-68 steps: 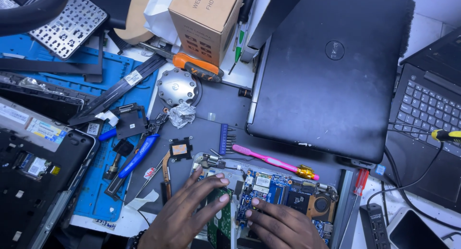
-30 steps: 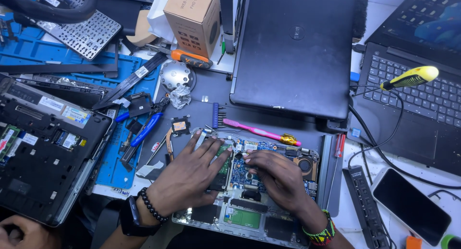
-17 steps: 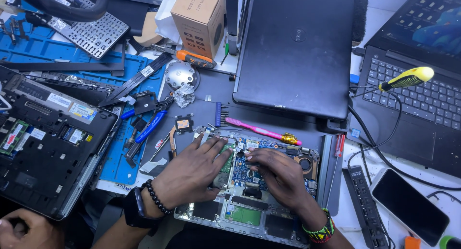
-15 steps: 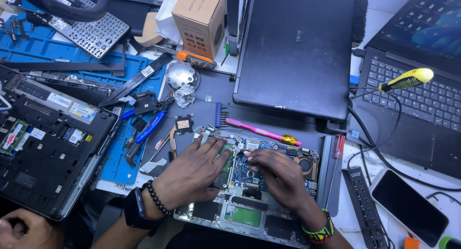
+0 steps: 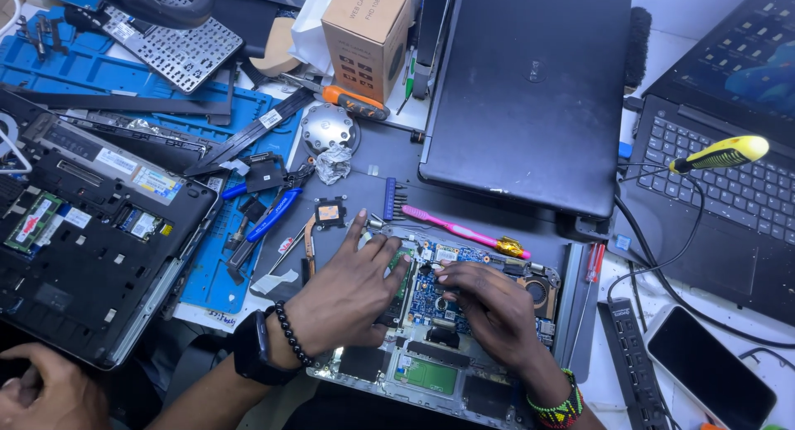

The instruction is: The person works on a disassembled laptop motherboard, connecting a ribbon cable and installing a hard drive. They use their hands to align and press the components into place on the circuit board.

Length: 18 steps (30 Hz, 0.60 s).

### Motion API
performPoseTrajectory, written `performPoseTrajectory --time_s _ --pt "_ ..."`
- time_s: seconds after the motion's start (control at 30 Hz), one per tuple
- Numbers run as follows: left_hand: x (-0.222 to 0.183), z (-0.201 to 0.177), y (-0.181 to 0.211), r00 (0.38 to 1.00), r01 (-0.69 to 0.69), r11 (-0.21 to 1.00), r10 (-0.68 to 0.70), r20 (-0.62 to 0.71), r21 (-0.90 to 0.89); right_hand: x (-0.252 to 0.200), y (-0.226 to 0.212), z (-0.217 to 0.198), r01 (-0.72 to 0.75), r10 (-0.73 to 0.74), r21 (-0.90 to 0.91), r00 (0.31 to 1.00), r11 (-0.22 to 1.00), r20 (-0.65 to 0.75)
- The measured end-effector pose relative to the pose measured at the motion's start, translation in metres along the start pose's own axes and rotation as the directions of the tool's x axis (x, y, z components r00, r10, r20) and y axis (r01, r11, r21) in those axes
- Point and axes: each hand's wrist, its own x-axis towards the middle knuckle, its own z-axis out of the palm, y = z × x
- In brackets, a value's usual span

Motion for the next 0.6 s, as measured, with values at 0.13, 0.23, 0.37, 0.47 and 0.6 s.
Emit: performPoseTrajectory --time_s 0.13,0.23,0.37,0.47,0.6 --pt "-0.0004 -0.0002 0.004 1.0 -0.005 0.999 0.004 0.023 0.045 -0.0013 0.0023 0.0014 0.009 -0.009 -0.01 1.0 1.0 -0.007" --pt "-0.0018 -0.0006 0.0026 1.0 -0.008 0.999 0.008 -0.007 0.041 -0.001 0.0023 0.0021 0.012 -0.013 -0.027 1.0 1.0 -0.023" --pt "-0.0008 0.0012 -0.0006 1.0 -0.005 1.0 0.005 -0.001 -0.006 -0.0002 0.002 0.0017 0.006 -0.007 -0.008 1.0 1.0 -0.025" --pt "-0.0028 0.0045 -0.0017 0.999 -0.005 0.999 0.003 -0.053 -0.05 0.0001 0.0007 0.0013 0.002 -0.002 0.0 0.999 1.0 -0.032" --pt "-0.0078 0.0083 -0.0057 0.992 -0.025 0.991 0.009 -0.124 -0.133 -0.0003 0.0005 0.0004 0.007 -0.007 -0.006 1.0 1.0 -0.021"
